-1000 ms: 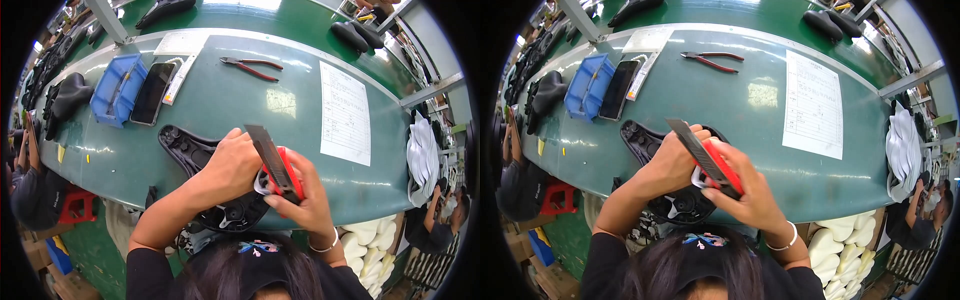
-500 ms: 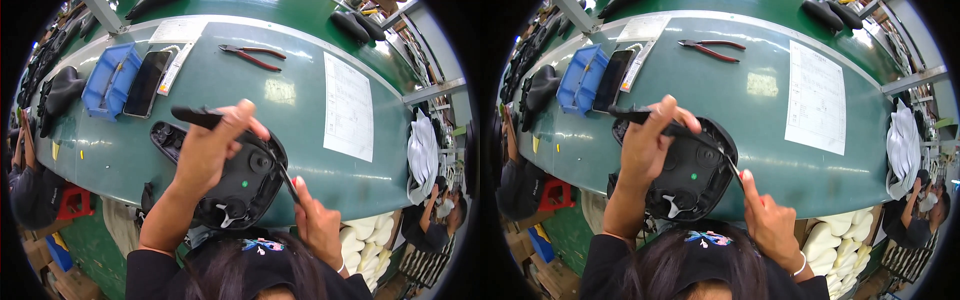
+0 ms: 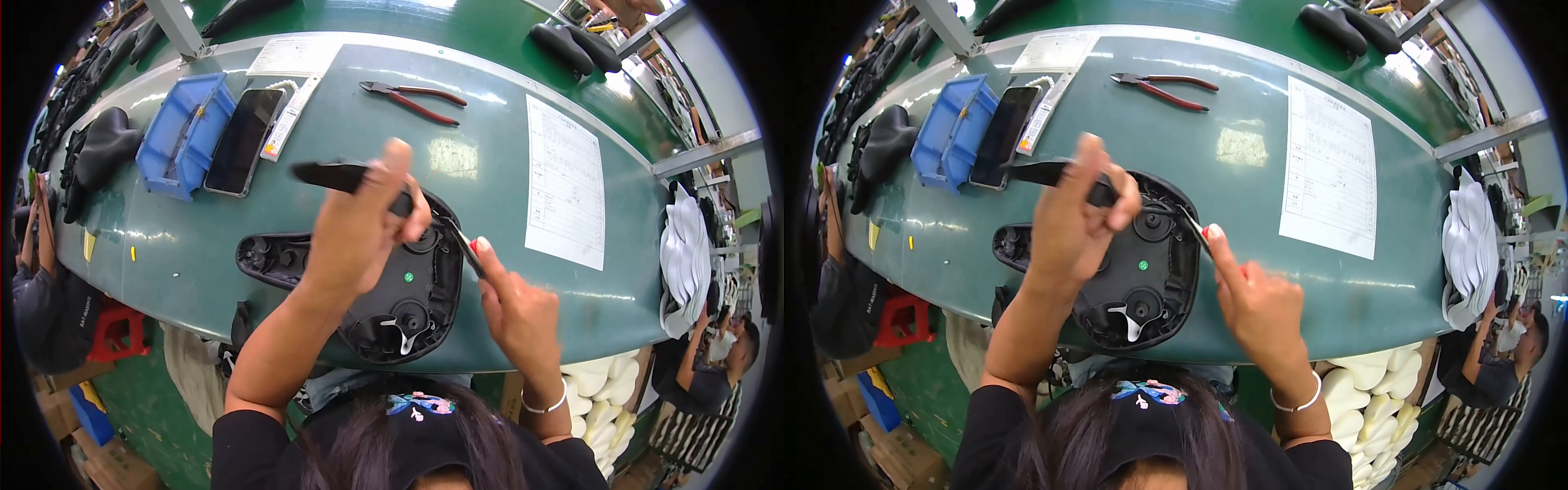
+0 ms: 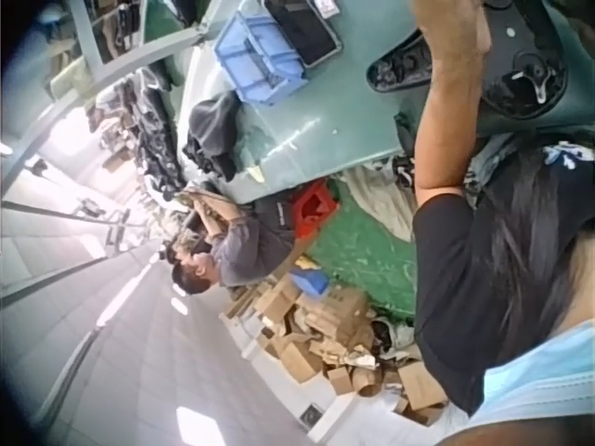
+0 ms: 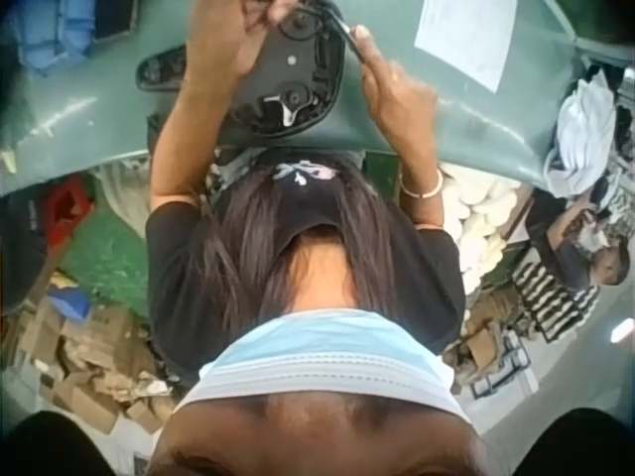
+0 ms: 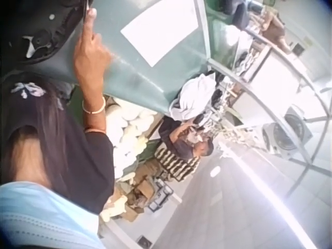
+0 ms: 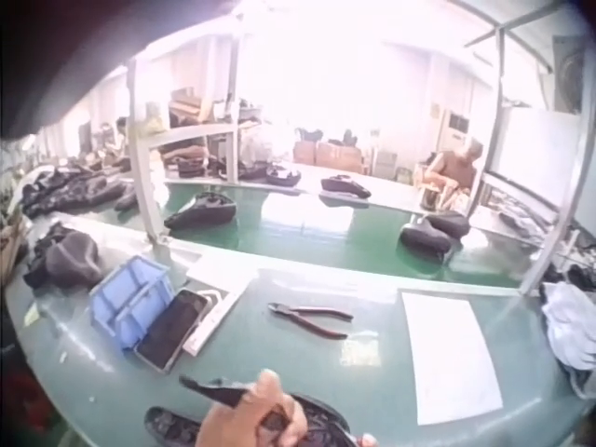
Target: Trimming excess fabric and foam from the underside of bicycle saddles using a utility knife.
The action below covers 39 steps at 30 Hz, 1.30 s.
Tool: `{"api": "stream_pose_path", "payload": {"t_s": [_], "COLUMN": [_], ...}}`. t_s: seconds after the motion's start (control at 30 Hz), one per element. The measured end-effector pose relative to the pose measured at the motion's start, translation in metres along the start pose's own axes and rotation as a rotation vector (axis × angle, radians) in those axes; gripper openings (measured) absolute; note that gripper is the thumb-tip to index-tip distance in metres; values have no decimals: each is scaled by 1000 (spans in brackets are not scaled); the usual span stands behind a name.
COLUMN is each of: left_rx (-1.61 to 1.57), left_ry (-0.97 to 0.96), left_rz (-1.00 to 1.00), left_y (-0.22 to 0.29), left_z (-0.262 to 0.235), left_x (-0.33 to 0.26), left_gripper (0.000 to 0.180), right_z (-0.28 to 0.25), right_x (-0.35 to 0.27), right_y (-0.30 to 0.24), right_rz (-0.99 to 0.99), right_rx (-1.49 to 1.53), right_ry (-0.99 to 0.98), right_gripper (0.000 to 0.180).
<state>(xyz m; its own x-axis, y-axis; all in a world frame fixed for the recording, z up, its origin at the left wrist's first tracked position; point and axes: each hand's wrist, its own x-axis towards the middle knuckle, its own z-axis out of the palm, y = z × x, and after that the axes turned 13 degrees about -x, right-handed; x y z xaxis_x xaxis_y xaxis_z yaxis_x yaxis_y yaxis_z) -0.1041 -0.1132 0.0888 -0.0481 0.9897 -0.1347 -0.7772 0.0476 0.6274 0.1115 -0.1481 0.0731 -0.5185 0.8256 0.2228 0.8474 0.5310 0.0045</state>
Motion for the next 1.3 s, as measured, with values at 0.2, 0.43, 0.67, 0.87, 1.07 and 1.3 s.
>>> {"api": "stream_pose_path", "payload": {"t_s": [0.2, 0.43, 0.67, 0.87, 1.07, 1.3], "left_rx": [-851, 1715, 556, 654, 277, -601], "left_ry": [-352, -359, 127, 149, -222, -717], "left_rz": [92, 844, 610, 91, 232, 35], "left_y": [18, 17, 12, 2, 36, 134], "left_z": [-39, -31, -43, -43, -56, -94], "left_x": [-4, 20, 37, -37, -71, -43], "left_gripper": [45, 19, 25, 55, 66, 49], "right_z": [-18, -15, -41, -36, -51, -67], "right_x": [-20, 25, -2, 66, 65, -15], "right_y": [-24, -8, -7, 60, 41, 19], "right_rz": [172, 122, -10, -266, -458, -219], "right_rx": [107, 18, -68, -109, -267, -262], "right_ry": [-214, -130, -185, -246, -284, -319], "right_gripper": [52, 47, 43, 41, 42, 55]}}
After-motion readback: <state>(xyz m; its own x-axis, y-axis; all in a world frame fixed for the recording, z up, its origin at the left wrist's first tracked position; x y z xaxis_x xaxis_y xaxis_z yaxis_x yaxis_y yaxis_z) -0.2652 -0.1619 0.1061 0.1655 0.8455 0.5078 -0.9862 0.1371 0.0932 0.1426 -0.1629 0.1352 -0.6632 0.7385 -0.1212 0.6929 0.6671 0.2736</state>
